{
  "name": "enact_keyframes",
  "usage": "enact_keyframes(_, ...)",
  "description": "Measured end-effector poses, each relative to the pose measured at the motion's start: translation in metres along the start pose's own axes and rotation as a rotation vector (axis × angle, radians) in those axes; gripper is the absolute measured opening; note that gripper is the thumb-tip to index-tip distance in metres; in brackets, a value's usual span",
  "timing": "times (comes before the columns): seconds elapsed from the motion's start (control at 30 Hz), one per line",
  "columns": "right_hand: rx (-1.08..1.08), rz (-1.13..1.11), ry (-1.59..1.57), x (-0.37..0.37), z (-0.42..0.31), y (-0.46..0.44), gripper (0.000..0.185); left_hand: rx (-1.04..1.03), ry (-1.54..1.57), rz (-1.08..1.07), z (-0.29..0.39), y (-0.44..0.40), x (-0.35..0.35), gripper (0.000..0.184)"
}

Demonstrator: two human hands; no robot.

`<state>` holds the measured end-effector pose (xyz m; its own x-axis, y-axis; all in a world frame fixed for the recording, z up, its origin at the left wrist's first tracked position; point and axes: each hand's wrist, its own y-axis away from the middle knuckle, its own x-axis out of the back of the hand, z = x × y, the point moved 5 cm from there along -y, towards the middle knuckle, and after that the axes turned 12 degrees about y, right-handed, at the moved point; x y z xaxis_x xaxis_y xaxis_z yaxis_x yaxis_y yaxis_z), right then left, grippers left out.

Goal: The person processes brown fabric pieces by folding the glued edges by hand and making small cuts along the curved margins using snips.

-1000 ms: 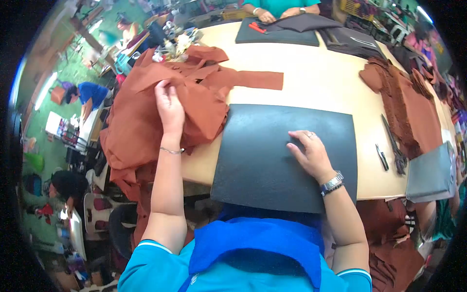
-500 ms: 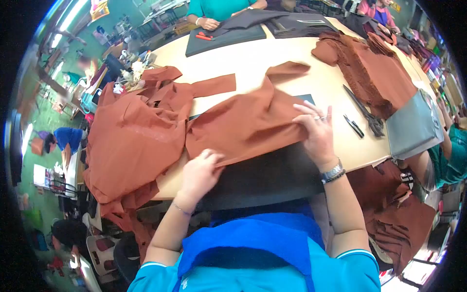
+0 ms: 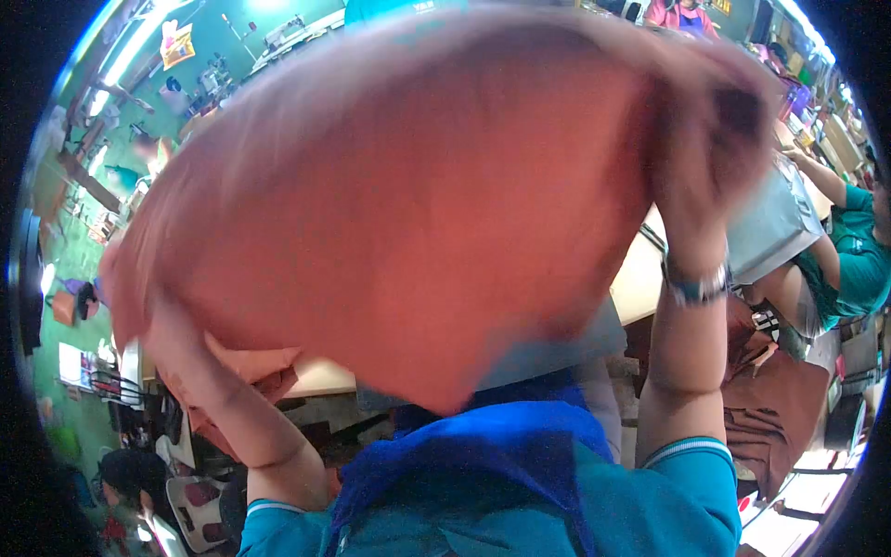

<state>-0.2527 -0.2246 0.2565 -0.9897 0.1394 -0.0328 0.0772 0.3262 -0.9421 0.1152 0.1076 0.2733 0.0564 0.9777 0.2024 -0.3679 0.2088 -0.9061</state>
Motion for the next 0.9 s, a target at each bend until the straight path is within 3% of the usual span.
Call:
enact_keyframes(0.03, 0.052, -0.027, 0.082, -0.019, 0.0, -0.014, 0.024, -0.098, -0.013, -0.075, -0.007, -0.019, -0.015, 0.027)
enact_keyframes(0.07, 0.228, -0.122, 0.186, -0.055, -0.02, -0.024, 0.024, -0.333, 0.091, -0.251, -0.021, -0.03, -0.046, 0.024)
enact_keyframes(0.1, -0.076, -0.3, 0.239, -0.075, 0.012, -0.023, 0.025, -0.095, 0.254, -0.238, -0.045, -0.026, -0.079, 0.018)
enact_keyframes(0.17, 0.041, -0.406, 0.472, -0.12, 0.042, -0.015, 0.03, 0.174, 0.157, -0.285, -0.09, -0.002, -0.137, 0.016)
enact_keyframes(0.2, 0.101, -0.465, 0.219, -0.141, 0.084, -0.003, 0.034, 0.253, 0.093, -0.326, -0.116, 0.013, -0.165, 0.018)
enact_keyframes(0.23, -0.002, -0.57, 0.37, -0.146, 0.106, 0.01, 0.036, 0.39, 0.428, -0.362, -0.174, 0.041, -0.2, 0.025)
enact_keyframes(0.27, -0.165, -0.76, 0.297, -0.146, 0.122, 0.024, 0.037, 0.378, 0.218, -0.433, -0.184, 0.067, -0.208, 0.04)
enact_keyframes(0.33, -0.109, -0.77, 0.239, -0.132, 0.181, 0.056, 0.035, 0.734, 0.271, -0.577, -0.188, 0.112, -0.213, 0.075)
enact_keyframes(0.37, -0.097, -0.773, 0.324, -0.111, 0.191, 0.07, 0.036, 0.895, 0.239, -0.55, -0.18, 0.133, -0.204, 0.085)
enact_keyframes(0.4, -0.084, -0.779, 0.407, -0.086, 0.194, 0.086, 0.036, 0.832, 0.22, -0.552, -0.175, 0.148, -0.197, 0.09)
enact_keyframes(0.47, -0.263, -0.992, 0.65, -0.026, 0.205, 0.128, 0.037, 0.755, 0.392, -0.554, -0.127, 0.163, -0.166, 0.081)
enact_keyframes(0.5, -0.203, -1.024, 0.764, 0.004, 0.196, 0.149, 0.037, 0.649, 0.064, -0.623, -0.111, 0.165, -0.145, 0.077)
enact_keyframes(0.53, -0.141, -1.061, 0.874, 0.032, 0.184, 0.169, 0.037, 0.559, 0.011, -0.605, -0.095, 0.172, -0.125, 0.071)
enact_keyframes(0.6, -0.21, -1.061, 0.87, 0.069, 0.17, 0.196, 0.034, 0.534, -0.099, -0.711, -0.076, 0.184, -0.09, 0.08)
enact_keyframes(0.67, -0.269, -1.059, 0.891, 0.1, 0.211, 0.231, 0.035, 0.49, -0.321, -0.842, -0.046, 0.192, -0.069, 0.085)
enact_keyframes(0.73, -0.152, -0.965, 0.856, 0.106, 0.186, 0.223, 0.034, 0.302, -0.438, -0.763, -0.029, 0.199, -0.061, 0.093)
enact_keyframes(0.77, -0.215, -1.018, 0.951, 0.103, 0.186, 0.222, 0.034, 0.203, -0.494, -0.718, -0.021, 0.201, -0.057, 0.097)
enact_keyframes(0.8, -0.272, -1.062, 1.05, 0.101, 0.186, 0.217, 0.035, 0.32, -0.435, -0.729, -0.019, 0.207, -0.055, 0.1)
enact_keyframes(0.87, -0.304, -0.945, 0.996, 0.099, 0.199, 0.22, 0.036, 0.465, -0.407, -0.734, -0.015, 0.213, -0.05, 0.102)
enact_keyframes(0.9, -0.33, -0.864, 0.938, 0.1, 0.203, 0.218, 0.035, 0.427, -0.407, -0.706, -0.013, 0.214, -0.048, 0.103)
